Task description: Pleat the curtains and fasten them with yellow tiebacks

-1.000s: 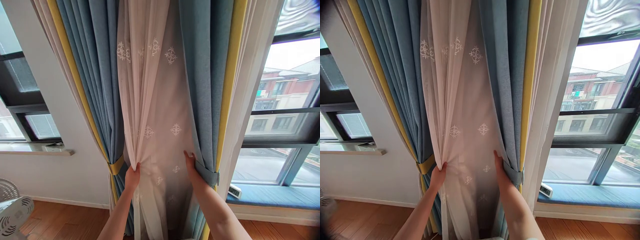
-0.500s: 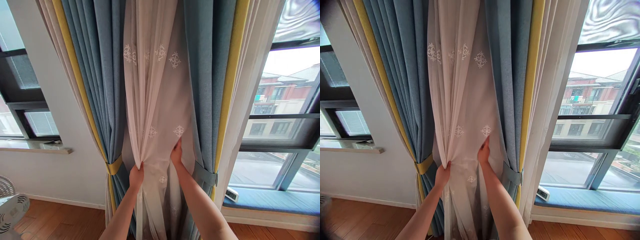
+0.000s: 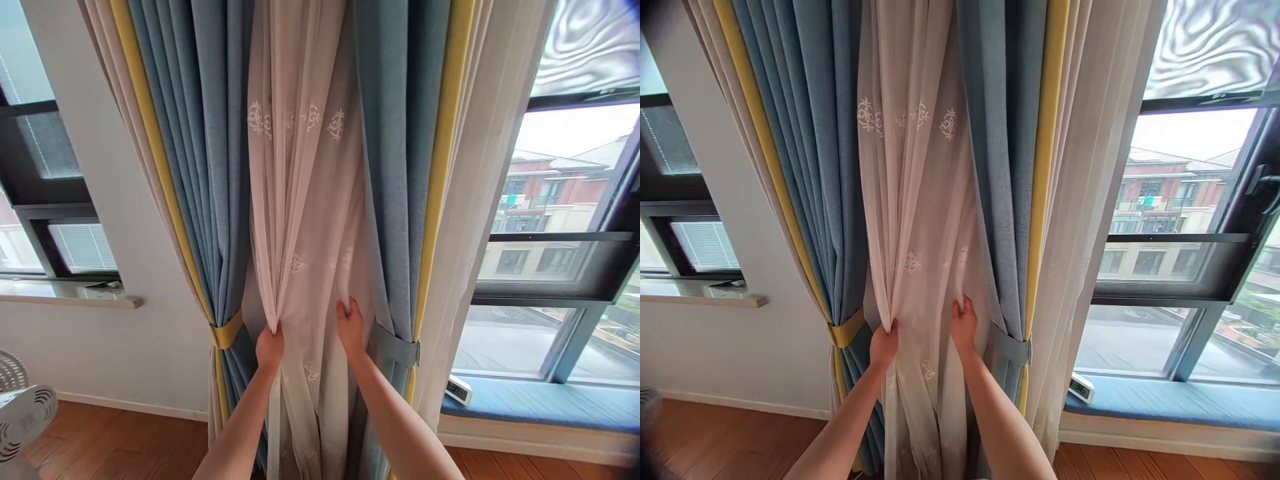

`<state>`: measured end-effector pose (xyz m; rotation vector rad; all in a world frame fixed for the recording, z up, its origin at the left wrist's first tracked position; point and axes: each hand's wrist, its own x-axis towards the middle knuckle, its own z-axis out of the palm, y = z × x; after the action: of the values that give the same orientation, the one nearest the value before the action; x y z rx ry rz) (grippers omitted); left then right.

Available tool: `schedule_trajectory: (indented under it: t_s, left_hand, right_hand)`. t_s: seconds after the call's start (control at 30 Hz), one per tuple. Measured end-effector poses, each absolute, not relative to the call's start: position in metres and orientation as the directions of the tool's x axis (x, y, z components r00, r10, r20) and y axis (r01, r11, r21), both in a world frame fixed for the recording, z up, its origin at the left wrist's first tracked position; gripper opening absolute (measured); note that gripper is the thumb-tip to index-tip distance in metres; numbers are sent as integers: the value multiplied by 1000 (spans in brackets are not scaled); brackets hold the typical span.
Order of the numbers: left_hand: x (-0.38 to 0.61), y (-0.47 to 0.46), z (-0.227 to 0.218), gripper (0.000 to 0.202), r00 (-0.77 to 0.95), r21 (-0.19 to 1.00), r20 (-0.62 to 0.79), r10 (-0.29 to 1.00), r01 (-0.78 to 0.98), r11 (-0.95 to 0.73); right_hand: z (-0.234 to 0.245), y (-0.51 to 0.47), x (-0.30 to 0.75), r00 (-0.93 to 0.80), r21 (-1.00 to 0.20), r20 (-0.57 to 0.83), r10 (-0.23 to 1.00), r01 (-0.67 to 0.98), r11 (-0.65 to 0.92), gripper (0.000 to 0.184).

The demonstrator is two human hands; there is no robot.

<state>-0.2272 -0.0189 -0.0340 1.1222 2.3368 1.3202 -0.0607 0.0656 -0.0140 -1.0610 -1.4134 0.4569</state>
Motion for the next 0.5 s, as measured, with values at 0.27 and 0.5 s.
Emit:
schedule_trajectory:
  t_s: [0.27,0.5]
  left_hand:
    - [-208,-9,-37,44,-621,830,137,772,497,252]
    - [-200,-8,-31,39,-620,802,134,773,526,283]
  right_hand:
    - [-11,75,-59,-44,-874,474,879,102,476,35]
    - [-10,60,-72,61,-820,544,837,251,515,28]
